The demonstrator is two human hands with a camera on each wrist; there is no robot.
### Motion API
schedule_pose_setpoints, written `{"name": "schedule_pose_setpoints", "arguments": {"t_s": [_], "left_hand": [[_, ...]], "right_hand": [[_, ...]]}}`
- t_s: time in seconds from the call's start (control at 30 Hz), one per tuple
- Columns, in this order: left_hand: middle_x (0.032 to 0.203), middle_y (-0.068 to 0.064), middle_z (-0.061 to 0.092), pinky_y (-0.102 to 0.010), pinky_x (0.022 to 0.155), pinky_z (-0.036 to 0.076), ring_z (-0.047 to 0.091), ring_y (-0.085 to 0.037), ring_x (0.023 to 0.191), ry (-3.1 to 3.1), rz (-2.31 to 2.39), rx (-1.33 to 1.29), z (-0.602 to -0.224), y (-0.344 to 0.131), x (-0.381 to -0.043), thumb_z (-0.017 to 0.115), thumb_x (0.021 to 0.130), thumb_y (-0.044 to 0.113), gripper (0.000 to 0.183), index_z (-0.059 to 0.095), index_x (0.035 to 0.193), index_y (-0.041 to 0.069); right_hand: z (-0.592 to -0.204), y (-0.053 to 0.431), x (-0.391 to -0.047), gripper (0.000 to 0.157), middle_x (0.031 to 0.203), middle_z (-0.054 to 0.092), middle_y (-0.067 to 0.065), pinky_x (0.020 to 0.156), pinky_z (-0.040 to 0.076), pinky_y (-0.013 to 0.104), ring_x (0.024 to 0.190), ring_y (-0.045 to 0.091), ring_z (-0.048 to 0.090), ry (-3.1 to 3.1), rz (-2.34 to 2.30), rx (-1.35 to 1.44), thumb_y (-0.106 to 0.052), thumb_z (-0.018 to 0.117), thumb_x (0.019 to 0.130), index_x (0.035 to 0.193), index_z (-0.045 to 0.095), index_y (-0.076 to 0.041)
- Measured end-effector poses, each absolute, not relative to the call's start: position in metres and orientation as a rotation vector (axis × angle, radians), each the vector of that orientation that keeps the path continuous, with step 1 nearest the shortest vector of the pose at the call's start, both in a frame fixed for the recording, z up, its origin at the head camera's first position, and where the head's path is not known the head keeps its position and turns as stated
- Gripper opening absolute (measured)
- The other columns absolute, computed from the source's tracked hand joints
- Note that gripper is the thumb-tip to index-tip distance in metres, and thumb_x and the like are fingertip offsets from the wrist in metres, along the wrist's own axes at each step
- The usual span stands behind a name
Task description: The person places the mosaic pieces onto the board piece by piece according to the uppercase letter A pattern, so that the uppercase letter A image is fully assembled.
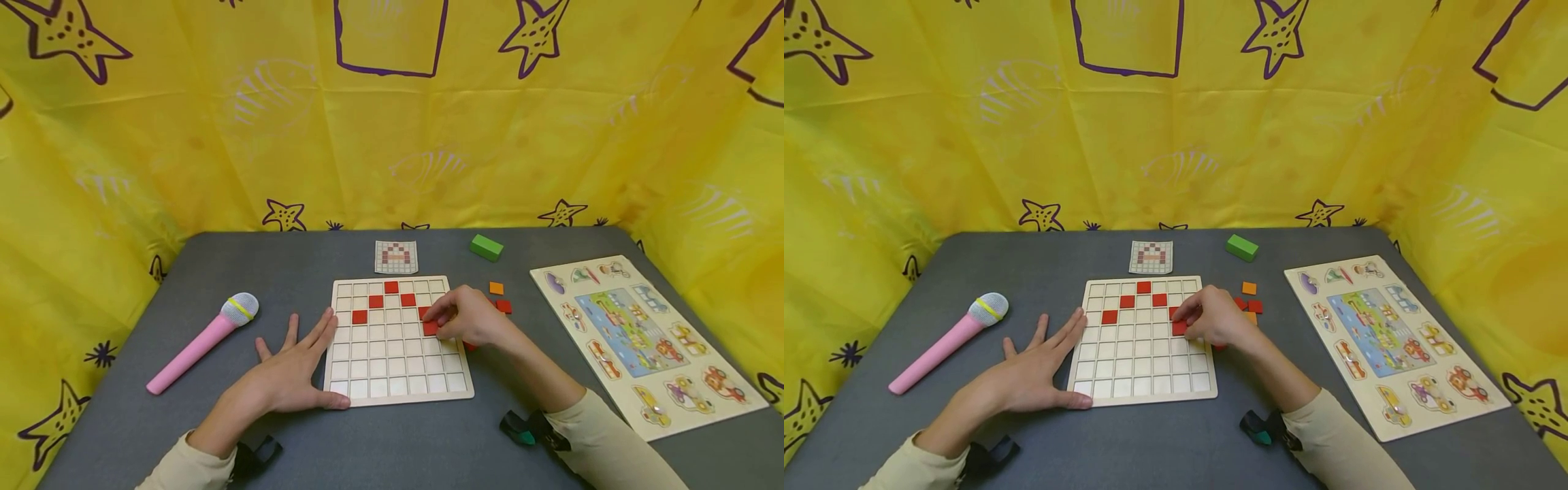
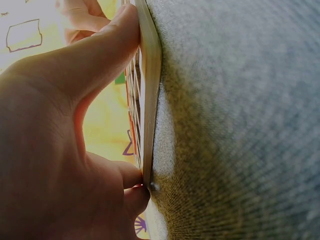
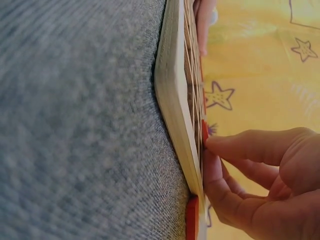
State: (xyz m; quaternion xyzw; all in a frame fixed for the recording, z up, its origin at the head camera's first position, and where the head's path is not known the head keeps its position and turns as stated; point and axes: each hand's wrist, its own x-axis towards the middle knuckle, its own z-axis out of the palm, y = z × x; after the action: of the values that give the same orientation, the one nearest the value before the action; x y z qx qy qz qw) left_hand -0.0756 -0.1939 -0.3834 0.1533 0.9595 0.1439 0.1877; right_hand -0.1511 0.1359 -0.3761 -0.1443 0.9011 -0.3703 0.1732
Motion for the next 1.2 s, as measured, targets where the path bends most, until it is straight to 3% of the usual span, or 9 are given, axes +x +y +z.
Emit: {"name": "schedule_pose_setpoints", "arguments": {"t_s": [1.07,1.2], "left_hand": [[0.177,0.007,-0.003,-0.097,0.092,-0.001,-0.003,-0.058,0.156,2.711,0.41,0.436,-0.385,-0.195,-0.074,0.075,0.069,0.085,0.136,0.007,0.17,0.023],[0.177,0.006,-0.002,-0.097,0.093,0.0,-0.003,-0.058,0.156,2.721,0.408,0.443,-0.385,-0.196,-0.074,0.075,0.069,0.084,0.136,0.007,0.17,0.022]], "right_hand": [[-0.371,0.14,-0.15,0.023,0.087,0.074,0.002,0.073,0.054,0.032,0.08,0.017,0.064,2.549,-1.097,-0.473,0.001,0.082,0.08,0.1,0.083,-0.01],[-0.369,0.147,-0.153,0.023,0.095,0.076,0.005,0.073,0.055,0.031,0.082,0.018,0.064,2.555,-1.115,-0.468,0.001,0.081,0.082,0.103,0.082,-0.008]]}}
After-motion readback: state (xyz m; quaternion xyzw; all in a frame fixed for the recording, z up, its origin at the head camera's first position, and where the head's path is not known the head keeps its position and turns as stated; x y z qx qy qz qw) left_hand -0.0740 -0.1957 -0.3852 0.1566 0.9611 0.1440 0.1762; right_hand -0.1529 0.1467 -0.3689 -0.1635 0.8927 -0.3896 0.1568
